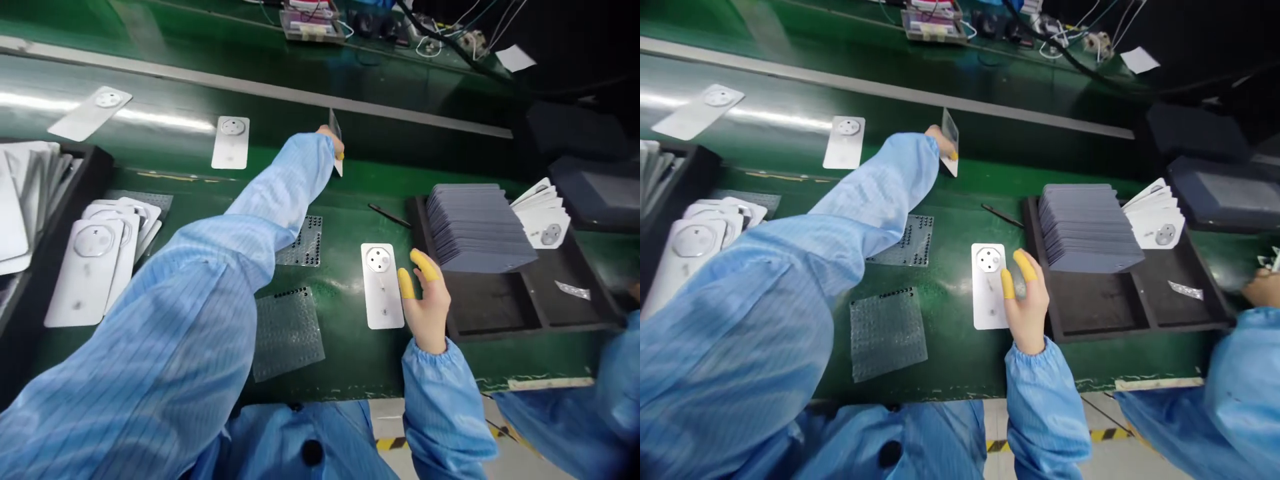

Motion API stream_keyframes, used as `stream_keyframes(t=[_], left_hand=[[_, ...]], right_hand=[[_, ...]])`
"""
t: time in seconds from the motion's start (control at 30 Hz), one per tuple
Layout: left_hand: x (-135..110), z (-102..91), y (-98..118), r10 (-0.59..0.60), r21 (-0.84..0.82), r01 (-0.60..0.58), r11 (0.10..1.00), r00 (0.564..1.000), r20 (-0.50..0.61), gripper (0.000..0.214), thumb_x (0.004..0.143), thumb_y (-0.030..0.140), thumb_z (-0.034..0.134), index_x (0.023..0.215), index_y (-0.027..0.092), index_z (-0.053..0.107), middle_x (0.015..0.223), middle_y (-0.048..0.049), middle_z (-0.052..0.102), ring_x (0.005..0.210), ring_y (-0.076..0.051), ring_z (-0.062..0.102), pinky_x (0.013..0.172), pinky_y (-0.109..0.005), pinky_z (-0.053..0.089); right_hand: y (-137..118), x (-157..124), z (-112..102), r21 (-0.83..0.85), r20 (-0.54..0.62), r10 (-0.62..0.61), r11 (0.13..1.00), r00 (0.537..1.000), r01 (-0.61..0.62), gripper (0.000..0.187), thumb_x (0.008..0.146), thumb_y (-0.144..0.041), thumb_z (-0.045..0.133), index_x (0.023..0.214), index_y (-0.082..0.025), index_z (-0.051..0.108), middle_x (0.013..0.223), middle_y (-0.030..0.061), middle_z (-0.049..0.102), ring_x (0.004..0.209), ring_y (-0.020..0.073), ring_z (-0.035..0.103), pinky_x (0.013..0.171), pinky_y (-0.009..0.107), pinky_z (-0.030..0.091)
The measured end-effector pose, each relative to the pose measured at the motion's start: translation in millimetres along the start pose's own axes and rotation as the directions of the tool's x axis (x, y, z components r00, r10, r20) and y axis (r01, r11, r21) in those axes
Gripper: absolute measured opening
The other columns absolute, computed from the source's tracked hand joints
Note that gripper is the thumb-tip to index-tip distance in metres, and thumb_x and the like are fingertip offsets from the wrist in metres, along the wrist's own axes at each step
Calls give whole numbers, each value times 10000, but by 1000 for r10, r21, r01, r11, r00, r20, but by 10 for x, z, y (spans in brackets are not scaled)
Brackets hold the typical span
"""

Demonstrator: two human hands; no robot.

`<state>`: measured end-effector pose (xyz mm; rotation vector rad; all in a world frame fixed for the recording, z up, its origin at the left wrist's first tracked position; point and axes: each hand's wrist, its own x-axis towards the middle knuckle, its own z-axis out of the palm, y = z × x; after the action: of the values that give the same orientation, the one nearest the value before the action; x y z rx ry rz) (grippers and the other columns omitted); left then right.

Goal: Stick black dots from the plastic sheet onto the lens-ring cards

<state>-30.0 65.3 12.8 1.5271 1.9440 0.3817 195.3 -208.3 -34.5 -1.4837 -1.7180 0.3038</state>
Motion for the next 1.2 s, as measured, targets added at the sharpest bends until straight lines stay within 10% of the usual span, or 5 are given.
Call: stream_keyframes(t=[0.3, 0.43, 0.57, 0.87, 1.2], left_hand=[[-1594, -705, -1280, 264, -544, -323, 775, 946, -187, 1022, 767, 57, 643, 1506, 239, -39, 1468, -81, 469, 1178, -183, 587, 895, -337, 532], [-2693, -719, -1997, -10, -527, -83, 846, 985, -171, 579, 678, 333, 783, 1219, 203, 625, 1261, -34, 667, 1113, -261, 618, 924, -384, 532], [-3371, -265, -2189, -128, -592, 43, 805, 987, -102, 551, 725, 555, 677, 1062, 122, 726, 1026, -122, 759, 843, -312, 708, 701, -435, 601], [-3480, 314, -2051, -97, -689, 55, 722, 995, -22, 444, 685, 523, 706, 852, 117, 769, 932, -144, 773, 800, -311, 732, 620, -408, 624], [-3573, 384, -2074, 74, -541, -149, 828, 985, -157, 215, 736, 229, 615, 886, 221, 769, 865, -63, 769, 807, -271, 715, 750, -407, 580]], right_hand=[[-976, -773, 741, 226, 437, -403, 915, 804, 335, 231, 872, -152, 592, 1101, -155, 629, 1394, 201, 501, 1333, 321, 447, 998, 560, 499], [-894, -817, 825, 303, 366, -422, 897, 829, 323, 275, 882, -60, 530, 1106, -184, 629, 1345, 153, 564, 1305, 250, 494, 1006, 500, 515], [-932, -798, 725, 342, 254, -336, 908, 907, 241, 338, 884, -76, 553, 1189, -213, 606, 1278, 120, 619, 1256, 226, 545, 1032, 460, 508], [-964, -858, 542, 188, 409, -463, 886, 786, 424, 335, 894, -126, 566, 1214, -228, 555, 1295, 135, 603, 1302, 283, 487, 1049, 628, 390], [-1303, -655, 860, 437, 341, -669, 735, 660, 519, 278, 892, -60, 459, 1136, -139, 567, 1083, 149, 638, 1029, 209, 612, 811, 353, 581]])
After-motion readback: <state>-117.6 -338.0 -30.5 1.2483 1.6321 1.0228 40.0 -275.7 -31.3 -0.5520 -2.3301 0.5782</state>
